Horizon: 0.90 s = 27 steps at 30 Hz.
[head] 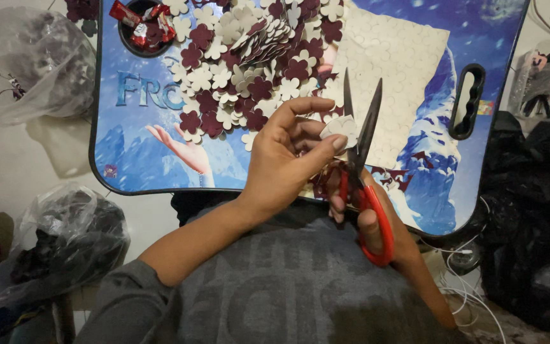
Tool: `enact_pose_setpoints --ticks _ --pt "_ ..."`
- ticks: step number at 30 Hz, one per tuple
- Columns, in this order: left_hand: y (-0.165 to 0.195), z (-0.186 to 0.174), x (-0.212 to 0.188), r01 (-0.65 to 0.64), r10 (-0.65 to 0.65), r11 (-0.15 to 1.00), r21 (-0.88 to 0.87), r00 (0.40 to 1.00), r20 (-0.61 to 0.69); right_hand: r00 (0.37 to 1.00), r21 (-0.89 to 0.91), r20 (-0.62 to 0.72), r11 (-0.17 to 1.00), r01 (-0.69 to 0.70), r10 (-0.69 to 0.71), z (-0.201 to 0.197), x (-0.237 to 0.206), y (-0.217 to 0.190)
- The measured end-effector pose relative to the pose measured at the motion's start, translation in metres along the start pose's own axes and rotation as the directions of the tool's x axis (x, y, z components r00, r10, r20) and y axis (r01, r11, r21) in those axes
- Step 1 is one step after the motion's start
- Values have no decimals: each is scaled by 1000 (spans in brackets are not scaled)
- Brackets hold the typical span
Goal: The person sits with a lap desk and uses scissors to trim the edges of small flower-shaped cutouts one at a time, placing finished pieces on the desk and setting scraps aside, occasionally reaching into a small bowl on the desk.
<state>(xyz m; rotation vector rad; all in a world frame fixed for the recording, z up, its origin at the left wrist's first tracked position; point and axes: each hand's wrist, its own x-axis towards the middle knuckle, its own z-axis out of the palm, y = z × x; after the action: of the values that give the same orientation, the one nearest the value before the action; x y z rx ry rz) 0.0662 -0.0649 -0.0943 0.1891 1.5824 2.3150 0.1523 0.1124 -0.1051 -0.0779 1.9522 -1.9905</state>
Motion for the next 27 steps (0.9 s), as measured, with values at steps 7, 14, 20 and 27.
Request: enact_pose_setpoints --ticks 7,14,20,27 --pt "6 -6 5 24 -24 1000 10 999 26 994 60 -11 992 -109 110 -4 1 -6" --pt "8 -10 6 -28 25 992 122 999 20 988 66 5 986 -155 155 -8 -3 -15" --pt "7 -10 6 -30 30 987 160 1000 5 983 21 25 983 -181 180 -11 -4 -15" --pt "9 -4 6 -59 48 975 215 997 54 992 -10 36 993 -121 122 -15 -2 -14"
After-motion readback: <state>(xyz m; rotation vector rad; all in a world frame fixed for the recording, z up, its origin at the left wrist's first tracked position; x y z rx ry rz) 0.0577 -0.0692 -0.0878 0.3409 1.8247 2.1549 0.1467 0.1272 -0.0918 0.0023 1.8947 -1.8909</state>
